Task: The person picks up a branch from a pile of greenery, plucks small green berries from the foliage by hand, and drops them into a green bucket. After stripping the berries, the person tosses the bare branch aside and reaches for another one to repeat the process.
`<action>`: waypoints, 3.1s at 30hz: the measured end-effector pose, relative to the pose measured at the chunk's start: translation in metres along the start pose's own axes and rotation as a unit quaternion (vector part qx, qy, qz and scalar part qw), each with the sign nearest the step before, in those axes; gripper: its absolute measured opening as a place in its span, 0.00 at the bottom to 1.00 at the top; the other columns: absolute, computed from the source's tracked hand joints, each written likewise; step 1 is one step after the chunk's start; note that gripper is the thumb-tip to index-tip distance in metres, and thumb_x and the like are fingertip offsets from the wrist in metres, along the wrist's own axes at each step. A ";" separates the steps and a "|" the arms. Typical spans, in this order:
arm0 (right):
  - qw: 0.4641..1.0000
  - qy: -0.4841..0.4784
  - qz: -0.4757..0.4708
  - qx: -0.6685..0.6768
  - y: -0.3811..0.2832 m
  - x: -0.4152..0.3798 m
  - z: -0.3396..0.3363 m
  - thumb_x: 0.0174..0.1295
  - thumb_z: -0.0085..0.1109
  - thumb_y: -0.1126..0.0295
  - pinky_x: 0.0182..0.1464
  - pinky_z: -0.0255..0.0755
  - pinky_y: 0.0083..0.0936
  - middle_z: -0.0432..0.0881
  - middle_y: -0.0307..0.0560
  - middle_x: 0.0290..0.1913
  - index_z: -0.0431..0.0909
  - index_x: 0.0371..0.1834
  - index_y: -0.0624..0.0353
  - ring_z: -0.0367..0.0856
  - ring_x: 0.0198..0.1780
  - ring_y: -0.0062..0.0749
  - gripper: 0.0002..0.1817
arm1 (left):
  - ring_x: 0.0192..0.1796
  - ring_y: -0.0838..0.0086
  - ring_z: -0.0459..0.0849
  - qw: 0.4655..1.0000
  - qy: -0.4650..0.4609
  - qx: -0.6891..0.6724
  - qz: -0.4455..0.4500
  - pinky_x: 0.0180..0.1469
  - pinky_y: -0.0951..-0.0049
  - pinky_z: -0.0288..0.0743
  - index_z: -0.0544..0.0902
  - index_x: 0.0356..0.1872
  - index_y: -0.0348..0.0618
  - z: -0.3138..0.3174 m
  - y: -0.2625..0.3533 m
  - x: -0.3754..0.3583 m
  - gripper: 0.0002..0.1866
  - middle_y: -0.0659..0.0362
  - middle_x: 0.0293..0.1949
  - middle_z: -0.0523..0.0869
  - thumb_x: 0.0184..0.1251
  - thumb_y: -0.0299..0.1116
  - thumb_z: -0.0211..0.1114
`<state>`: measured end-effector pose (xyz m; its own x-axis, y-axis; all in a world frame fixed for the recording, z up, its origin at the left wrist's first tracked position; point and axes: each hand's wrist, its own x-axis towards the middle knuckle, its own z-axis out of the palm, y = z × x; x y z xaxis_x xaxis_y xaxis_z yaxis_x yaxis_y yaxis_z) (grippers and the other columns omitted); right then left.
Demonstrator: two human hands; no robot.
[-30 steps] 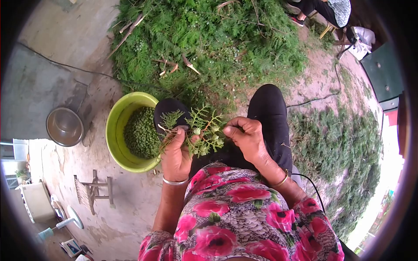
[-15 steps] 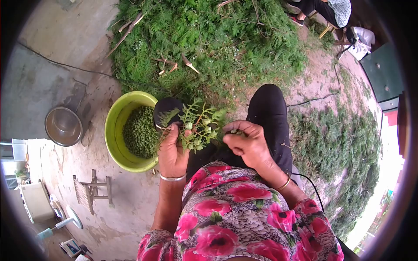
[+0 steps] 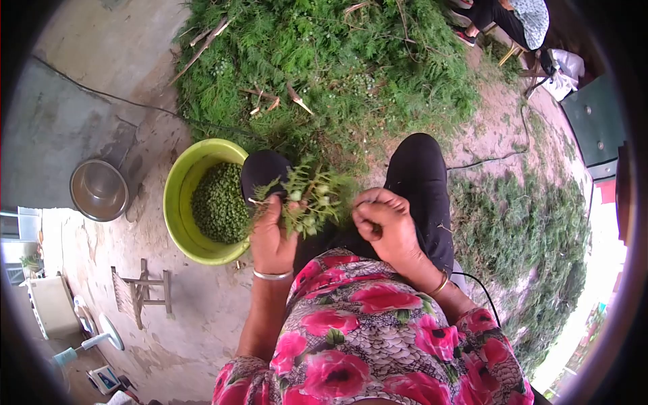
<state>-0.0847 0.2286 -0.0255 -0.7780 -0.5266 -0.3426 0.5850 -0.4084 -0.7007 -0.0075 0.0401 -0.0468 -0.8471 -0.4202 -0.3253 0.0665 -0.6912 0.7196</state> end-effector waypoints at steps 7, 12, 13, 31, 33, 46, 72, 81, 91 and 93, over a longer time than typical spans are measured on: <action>0.997 0.031 -0.012 -0.069 -0.004 0.001 0.012 0.56 0.64 0.73 0.15 0.56 0.11 0.75 0.39 0.21 0.77 0.30 0.63 0.68 0.18 0.14 0.06 | 0.41 0.74 0.80 0.998 0.033 -0.054 0.001 0.44 0.77 0.78 0.74 0.48 0.38 0.015 0.011 -0.001 0.10 0.59 0.42 0.80 0.68 0.27 0.55; 0.939 0.069 -0.108 -0.318 0.013 0.015 0.011 0.50 0.70 0.71 0.16 0.60 0.13 0.76 0.37 0.22 0.76 0.31 0.66 0.69 0.20 0.12 0.13 | 0.40 0.75 0.80 0.998 0.057 -0.036 0.004 0.38 0.71 0.79 0.78 0.40 0.41 0.026 -0.004 -0.008 0.05 0.62 0.38 0.80 0.65 0.27 0.59; 0.939 0.085 -0.097 -0.319 0.014 0.017 0.011 0.49 0.71 0.71 0.17 0.61 0.14 0.75 0.37 0.21 0.75 0.32 0.67 0.68 0.20 0.12 0.14 | 0.39 0.76 0.79 0.998 0.056 -0.036 0.004 0.38 0.69 0.79 0.78 0.38 0.41 0.028 -0.005 -0.010 0.03 0.63 0.37 0.80 0.65 0.27 0.60; 0.986 0.123 0.076 -0.087 0.007 0.016 0.017 0.54 0.65 0.70 0.16 0.58 0.14 0.76 0.38 0.23 0.76 0.29 0.61 0.69 0.19 0.18 0.08 | 0.39 0.75 0.79 0.998 0.047 0.008 0.038 0.39 0.74 0.76 0.78 0.39 0.40 0.030 -0.011 -0.017 0.05 0.62 0.38 0.79 0.67 0.30 0.58; 0.988 0.116 0.065 -0.079 0.005 0.014 0.019 0.53 0.65 0.71 0.16 0.59 0.15 0.76 0.38 0.23 0.76 0.29 0.62 0.69 0.19 0.17 0.08 | 0.39 0.75 0.79 0.998 0.044 0.009 0.044 0.39 0.74 0.76 0.78 0.39 0.40 0.030 -0.011 -0.018 0.05 0.62 0.38 0.80 0.66 0.29 0.59; 0.998 0.007 0.052 -0.015 -0.001 0.009 0.003 0.51 0.64 0.81 0.18 0.64 0.15 0.78 0.43 0.24 0.77 0.32 0.68 0.73 0.20 0.21 0.07 | 0.38 0.74 0.79 0.998 0.049 -0.051 0.000 0.41 0.73 0.78 0.75 0.43 0.36 0.001 -0.013 0.000 0.07 0.57 0.38 0.80 0.69 0.27 0.55; 0.935 -0.082 -0.097 -0.331 -0.019 0.034 0.084 0.56 0.62 0.77 0.30 0.74 0.18 0.82 0.43 0.28 0.77 0.38 0.71 0.79 0.27 0.20 0.09 | 0.37 0.75 0.77 0.979 0.113 -0.169 -0.029 0.37 0.72 0.74 0.77 0.40 0.41 -0.017 0.011 -0.018 0.05 0.61 0.35 0.80 0.65 0.24 0.57; 0.769 -0.163 -0.215 -0.579 0.004 0.042 0.068 0.46 0.66 0.74 0.34 0.73 0.31 0.78 0.51 0.29 0.76 0.31 0.64 0.80 0.30 0.42 0.10 | 0.40 0.79 0.76 0.967 0.049 0.198 0.149 0.42 0.77 0.72 0.76 0.42 0.38 -0.006 -0.001 -0.016 0.06 0.62 0.40 0.79 0.66 0.26 0.57; 0.972 -0.145 -0.029 -0.182 -0.017 0.043 0.063 0.58 0.54 0.79 0.27 0.68 0.18 0.79 0.44 0.30 0.76 0.33 0.68 0.74 0.27 0.24 0.03 | 0.42 0.70 0.80 0.978 0.076 -0.184 -0.062 0.47 0.69 0.78 0.75 0.46 0.38 -0.002 0.010 -0.007 0.08 0.58 0.40 0.81 0.68 0.24 0.53; 0.991 -0.093 -0.016 -0.095 -0.032 0.041 0.065 0.58 0.52 0.80 0.27 0.68 0.19 0.79 0.47 0.30 0.75 0.35 0.69 0.74 0.27 0.25 0.04 | 0.45 0.63 0.82 0.967 0.043 -0.232 -0.093 0.52 0.63 0.77 0.72 0.48 0.34 -0.011 0.007 -0.004 0.11 0.49 0.44 0.81 0.71 0.31 0.50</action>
<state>-0.1201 0.1718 0.0237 -0.7292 -0.6514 -0.2098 0.4933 -0.2879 -0.8209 0.0026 0.0303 -0.0468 -0.8209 -0.2971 -0.4876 0.1635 -0.9405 0.2979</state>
